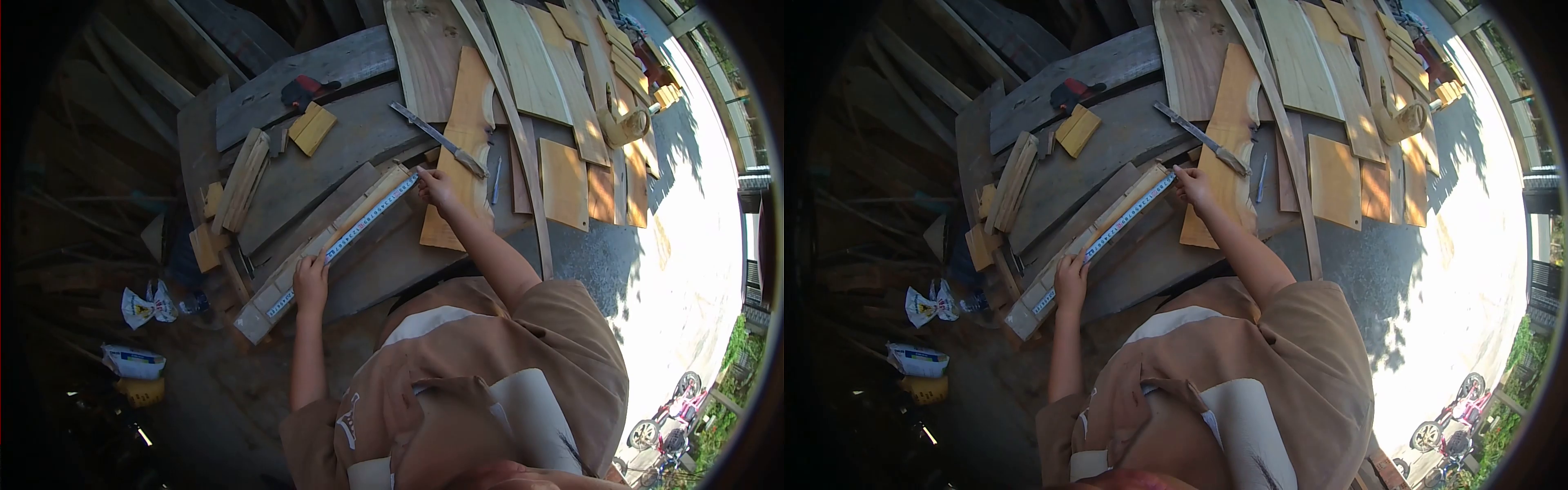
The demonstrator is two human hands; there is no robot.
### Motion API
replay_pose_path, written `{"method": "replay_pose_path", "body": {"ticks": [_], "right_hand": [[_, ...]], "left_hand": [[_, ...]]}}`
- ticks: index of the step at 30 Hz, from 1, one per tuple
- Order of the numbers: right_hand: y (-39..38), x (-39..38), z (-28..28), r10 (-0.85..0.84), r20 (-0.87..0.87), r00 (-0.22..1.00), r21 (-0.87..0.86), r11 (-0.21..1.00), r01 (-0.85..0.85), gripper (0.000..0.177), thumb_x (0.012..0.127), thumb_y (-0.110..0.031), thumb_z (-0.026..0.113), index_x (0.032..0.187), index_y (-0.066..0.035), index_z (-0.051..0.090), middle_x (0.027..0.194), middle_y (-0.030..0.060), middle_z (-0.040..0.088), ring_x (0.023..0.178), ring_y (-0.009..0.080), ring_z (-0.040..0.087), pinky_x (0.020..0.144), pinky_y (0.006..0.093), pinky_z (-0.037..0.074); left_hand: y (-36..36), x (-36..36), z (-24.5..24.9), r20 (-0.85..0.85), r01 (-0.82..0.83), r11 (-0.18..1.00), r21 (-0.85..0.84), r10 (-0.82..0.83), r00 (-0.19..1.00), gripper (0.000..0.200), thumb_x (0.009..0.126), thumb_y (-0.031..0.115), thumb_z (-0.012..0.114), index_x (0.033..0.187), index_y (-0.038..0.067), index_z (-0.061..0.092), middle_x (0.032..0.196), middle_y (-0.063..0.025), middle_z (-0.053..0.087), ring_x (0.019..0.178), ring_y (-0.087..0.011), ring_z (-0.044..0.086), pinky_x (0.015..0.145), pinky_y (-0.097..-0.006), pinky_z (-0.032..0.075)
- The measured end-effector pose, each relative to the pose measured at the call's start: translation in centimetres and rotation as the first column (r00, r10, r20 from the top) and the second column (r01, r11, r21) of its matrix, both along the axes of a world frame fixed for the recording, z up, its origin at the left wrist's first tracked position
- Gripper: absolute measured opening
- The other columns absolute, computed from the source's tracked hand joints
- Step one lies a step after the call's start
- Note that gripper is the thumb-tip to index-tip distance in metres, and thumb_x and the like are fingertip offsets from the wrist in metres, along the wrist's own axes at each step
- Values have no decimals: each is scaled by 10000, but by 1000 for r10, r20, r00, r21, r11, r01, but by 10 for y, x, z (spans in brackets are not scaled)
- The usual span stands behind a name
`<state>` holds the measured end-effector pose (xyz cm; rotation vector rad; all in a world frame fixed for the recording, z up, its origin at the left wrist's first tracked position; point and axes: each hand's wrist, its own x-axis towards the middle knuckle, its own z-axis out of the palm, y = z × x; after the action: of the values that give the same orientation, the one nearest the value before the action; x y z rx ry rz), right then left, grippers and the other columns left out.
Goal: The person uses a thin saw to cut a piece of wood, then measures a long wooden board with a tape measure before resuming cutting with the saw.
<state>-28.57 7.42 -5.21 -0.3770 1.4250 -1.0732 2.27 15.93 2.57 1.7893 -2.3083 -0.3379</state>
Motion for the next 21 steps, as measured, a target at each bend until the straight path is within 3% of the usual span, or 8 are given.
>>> {"method": "replay_pose_path", "body": {"ticks": [5, 9, 14, 21], "right_hand": [[-6, -1, 0, 55, -63, 997, 28, 998, -53, 298, 787, -344, 630, 739, -79, 502, 586, 14, 498, 447, 94, 499, 379, 215, 360], [-9, -2, -1, 100, -103, 990, 49, 994, -95, 295, 792, -348, 623, 783, -80, 500, 602, 2, 483, 470, 84, 492, 386, 201, 363], [-10, -1, -6, 84, -164, 983, 48, 996, -77, 289, 785, -326, 634, 730, -75, 501, 567, 11, 495, 435, 96, 496, 389, 225, 375], [-9, 1, 0, 51, -134, 990, 13, 999, -49, 295, 783, -340, 634, 755, -63, 537, 570, 5, 497, 440, 91, 492, 409, 219, 384]], "left_hand": [[-2, -1, 3, 5, 0, 999, 37, -1, 1000, 311, 752, 106, 610, 1063, 87, 605, 830, -91, 545, 809, -264, 519, 709, -367, 428], [-1, -1, 4, 12, 17, 999, 35, -18, 1000, 297, 759, 123, 605, 1055, 92, 606, 821, -81, 546, 815, -258, 516, 705, -373, 425], [-1, -3, 6, 9, -7, 999, 49, 7, 1000, 302, 752, 113, 610, 1053, 87, 607, 832, -88, 541, 820, -259, 516, 712, -369, 424], [-2, -1, 4, 2, -3, 998, 59, 3, 1000, 291, 751, 123, 615, 1040, 93, 613, 836, -77, 540, 826, -257, 516, 711, -373, 429]]}}
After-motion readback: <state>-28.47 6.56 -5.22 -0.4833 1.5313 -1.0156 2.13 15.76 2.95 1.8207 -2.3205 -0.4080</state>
